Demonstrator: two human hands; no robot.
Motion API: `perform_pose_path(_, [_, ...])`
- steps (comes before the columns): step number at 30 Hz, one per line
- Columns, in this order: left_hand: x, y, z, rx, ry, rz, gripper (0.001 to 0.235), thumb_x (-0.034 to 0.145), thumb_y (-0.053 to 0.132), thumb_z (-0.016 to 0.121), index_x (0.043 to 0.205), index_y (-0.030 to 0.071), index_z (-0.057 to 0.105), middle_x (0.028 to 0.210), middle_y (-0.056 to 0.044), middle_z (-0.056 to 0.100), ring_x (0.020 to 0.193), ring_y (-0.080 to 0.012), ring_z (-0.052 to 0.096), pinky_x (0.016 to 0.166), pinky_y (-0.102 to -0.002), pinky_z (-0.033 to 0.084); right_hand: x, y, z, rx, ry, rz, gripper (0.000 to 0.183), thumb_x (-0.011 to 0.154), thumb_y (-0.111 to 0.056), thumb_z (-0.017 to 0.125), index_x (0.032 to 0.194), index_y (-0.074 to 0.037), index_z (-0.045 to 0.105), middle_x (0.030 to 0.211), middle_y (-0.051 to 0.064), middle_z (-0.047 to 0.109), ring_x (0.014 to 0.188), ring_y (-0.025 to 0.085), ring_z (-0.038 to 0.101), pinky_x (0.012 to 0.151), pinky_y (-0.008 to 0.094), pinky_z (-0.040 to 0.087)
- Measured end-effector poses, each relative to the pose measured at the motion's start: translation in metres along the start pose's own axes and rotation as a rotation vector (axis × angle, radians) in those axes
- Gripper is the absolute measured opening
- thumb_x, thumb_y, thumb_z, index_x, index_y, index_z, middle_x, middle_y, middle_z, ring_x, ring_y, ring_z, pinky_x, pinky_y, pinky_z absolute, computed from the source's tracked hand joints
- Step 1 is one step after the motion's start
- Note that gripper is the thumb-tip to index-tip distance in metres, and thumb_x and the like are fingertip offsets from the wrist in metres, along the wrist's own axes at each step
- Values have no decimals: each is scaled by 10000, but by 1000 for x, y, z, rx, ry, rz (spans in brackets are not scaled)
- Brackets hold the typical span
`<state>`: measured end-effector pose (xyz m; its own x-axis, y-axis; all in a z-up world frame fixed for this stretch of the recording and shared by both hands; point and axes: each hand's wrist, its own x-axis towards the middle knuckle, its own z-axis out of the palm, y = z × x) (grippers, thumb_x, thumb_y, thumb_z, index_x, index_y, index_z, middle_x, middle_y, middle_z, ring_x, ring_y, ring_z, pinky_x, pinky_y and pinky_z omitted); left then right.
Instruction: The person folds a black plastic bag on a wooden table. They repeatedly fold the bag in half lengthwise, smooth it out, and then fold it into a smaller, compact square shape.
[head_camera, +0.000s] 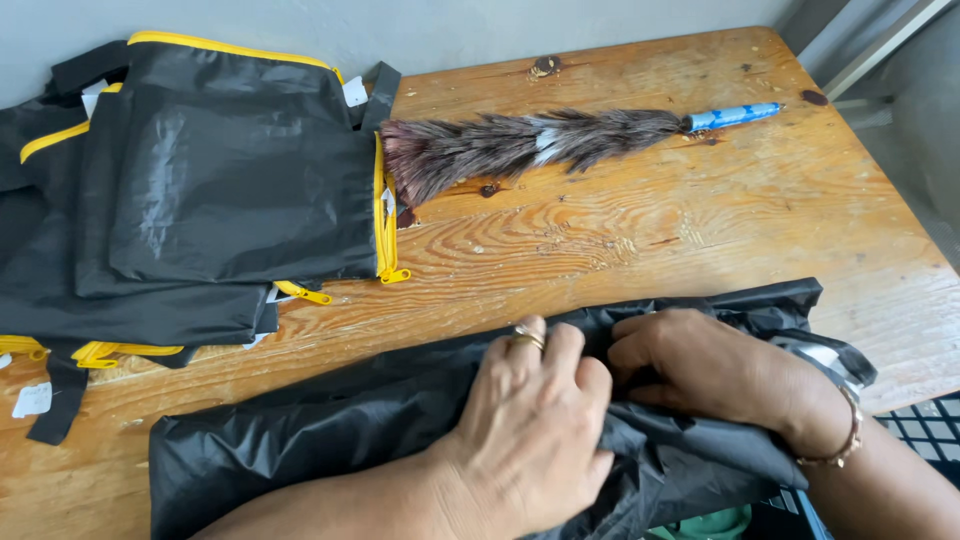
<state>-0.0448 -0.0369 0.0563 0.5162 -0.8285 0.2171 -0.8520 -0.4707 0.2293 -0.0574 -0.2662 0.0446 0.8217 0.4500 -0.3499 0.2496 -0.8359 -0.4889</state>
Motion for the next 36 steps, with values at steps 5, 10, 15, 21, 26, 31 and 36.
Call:
perform_pose_path(5, [16,-18,-22,-141,-375,-134,541,848,529,721,1087,54,619,1082,-214,643,1020,-448,608,828,-592,503,3,0,-15,62,-107,-52,352,899,-319,743,627,-140,609,702,-3,670,616,218,649,585,363,470])
perform_pose_path(10, [27,-49,-30,-213,-532,-192,682,855,705,671,1036,47,653,1057,-227,730,1020,-466,671,911,-576,498,5,-15,-18,-10,-145,174,185,732,-224,671,594,-167,561,557,-61,517,594,96,422,566,334,404])
perform_pose_path(15, [33,-62,-19,-261,-588,-176,446,912,530,588,847,104,704,883,-173,735,909,-440,658,774,-523,477,5,-24,-17,-39,-146,248,64,717,-236,654,664,-201,664,579,-56,635,613,47,512,603,320,451])
perform_pose_path(21, [32,-53,-38,-324,-544,-91,268,880,311,570,750,81,615,770,-190,699,788,-445,643,680,-543,459,2,-12,-13,-88,-161,238,531,1036,-486,481,742,-124,735,805,61,793,765,283,741,711,378,521])
perform_pose_path(26, [35,-53,-32,-332,-466,-76,264,888,327,591,756,105,647,793,-177,724,812,-443,663,678,-544,471,-8,-13,-25,-147,-174,116,326,1012,-404,367,1156,-113,395,824,90,665,728,260,629,675,385,486])
perform_pose_path(31, [42,-60,4,-243,-499,-89,337,909,343,574,842,51,728,886,-225,732,908,-471,666,816,-545,503,-16,-15,-43,321,-255,493,802,874,-677,262,1282,-234,792,1455,-165,733,1317,-22,670,1133,196,442])
perform_pose_path(36, [43,-58,22,-217,-530,-177,313,896,324,615,1041,101,779,1218,-134,511,1177,-393,485,1090,-523,373,-21,-3,-37,146,-392,144,374,687,-453,815,857,-142,697,778,-44,723,707,84,652,631,288,513])
